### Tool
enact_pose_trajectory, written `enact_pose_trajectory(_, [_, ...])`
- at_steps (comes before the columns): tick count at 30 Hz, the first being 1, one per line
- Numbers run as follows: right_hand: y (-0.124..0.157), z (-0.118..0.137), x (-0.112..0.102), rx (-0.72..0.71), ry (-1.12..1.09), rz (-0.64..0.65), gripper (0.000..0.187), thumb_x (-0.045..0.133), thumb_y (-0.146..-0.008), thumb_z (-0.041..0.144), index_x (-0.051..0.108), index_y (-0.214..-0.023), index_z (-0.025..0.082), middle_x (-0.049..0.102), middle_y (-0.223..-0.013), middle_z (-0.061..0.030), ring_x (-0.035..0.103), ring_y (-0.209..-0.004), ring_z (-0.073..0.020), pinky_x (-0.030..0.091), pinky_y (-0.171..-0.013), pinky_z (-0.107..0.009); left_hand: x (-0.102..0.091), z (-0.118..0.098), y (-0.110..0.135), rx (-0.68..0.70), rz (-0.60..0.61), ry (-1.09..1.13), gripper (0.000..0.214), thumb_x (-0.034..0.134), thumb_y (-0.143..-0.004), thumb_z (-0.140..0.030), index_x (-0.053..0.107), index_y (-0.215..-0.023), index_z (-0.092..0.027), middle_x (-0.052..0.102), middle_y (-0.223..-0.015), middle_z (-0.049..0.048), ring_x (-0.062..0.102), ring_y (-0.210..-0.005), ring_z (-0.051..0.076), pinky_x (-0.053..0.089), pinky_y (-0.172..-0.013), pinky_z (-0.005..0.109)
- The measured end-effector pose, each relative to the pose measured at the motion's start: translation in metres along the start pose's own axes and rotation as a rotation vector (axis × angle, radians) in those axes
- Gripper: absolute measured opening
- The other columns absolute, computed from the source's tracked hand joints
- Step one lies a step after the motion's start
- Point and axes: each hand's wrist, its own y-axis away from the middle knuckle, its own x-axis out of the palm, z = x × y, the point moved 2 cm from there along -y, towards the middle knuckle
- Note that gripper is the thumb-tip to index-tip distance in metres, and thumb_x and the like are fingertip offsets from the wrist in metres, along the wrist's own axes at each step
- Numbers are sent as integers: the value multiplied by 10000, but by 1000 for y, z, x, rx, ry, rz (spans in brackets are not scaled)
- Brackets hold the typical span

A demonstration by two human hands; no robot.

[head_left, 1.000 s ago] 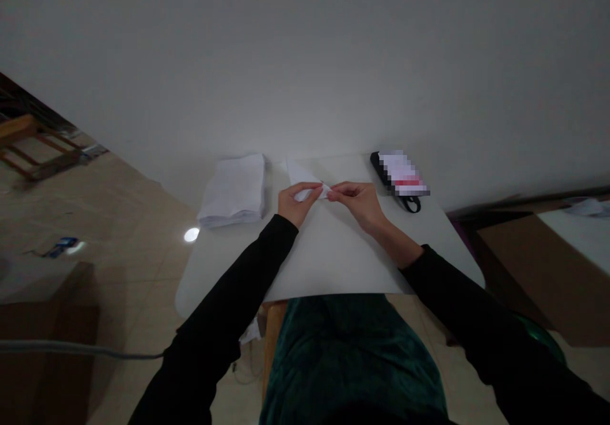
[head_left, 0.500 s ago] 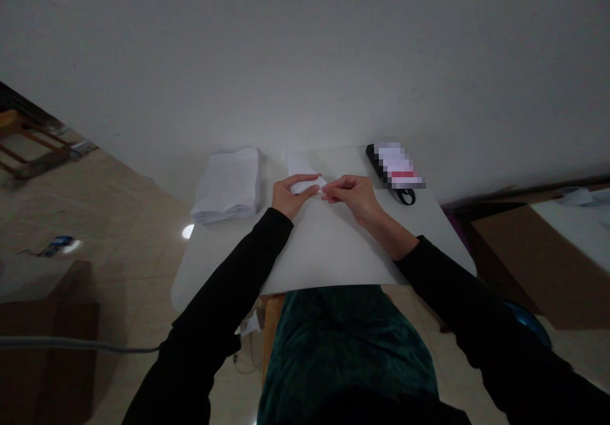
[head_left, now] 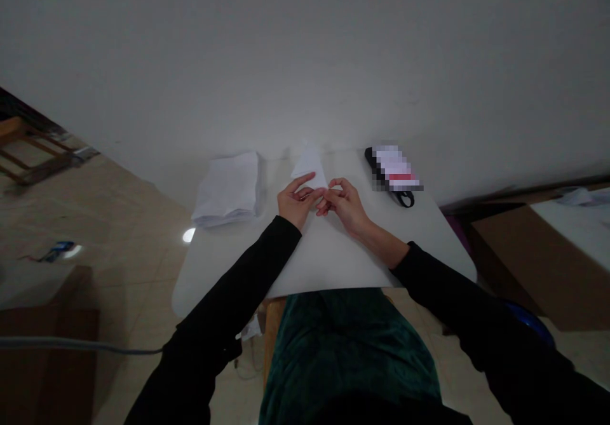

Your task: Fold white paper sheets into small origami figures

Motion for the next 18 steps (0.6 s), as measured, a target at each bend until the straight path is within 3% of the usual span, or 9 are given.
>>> enact_pose_trajectory(6, [-6, 0, -5, 78, 91, 110, 533, 792, -691, 547, 436, -952, 249, 727, -662, 34, 710, -583, -168, 497, -509, -240, -12, -2, -10, 70, 12, -146, 333, 789, -721, -259, 750, -1045, -193, 694, -695, -4, 571, -573, 94, 488, -590, 244])
enact_pose_trajectory(10, [-19, 16, -23, -47, 170, -7, 532, 841, -657, 490, 524, -1006, 243, 753, -790, 2, 721, -683, -160, 567, -591, -272, -21, -6, -19, 42, 138, -254, 268, 772, -713, -185, 783, -980, -196, 660, -643, -10, 512, -556, 101, 466, -589, 255])
enact_pose_trajectory(13, [-26, 25, -34, -123, 154, -9, 517, 837, -669, 479, 554, -1024, 230, 756, -759, -12, 719, -668, -168, 588, -638, -310, -26, -9, -23, -4, 236, -274, 224, 774, -718, -189, 793, -941, -186, 694, -696, 20, 566, -609, 128, 486, -627, 276])
enact_pose_trajectory(18, [-28, 34, -39, -223, 168, -17, 432, 841, -662, 424, 597, -952, 217, 738, -753, 2, 720, -706, -171, 588, -612, -297, -31, -13, -30, 40, 333, -295, 160, 795, -693, -281, 791, -827, -193, 745, -801, 55, 645, -703, 159, 519, -681, 286])
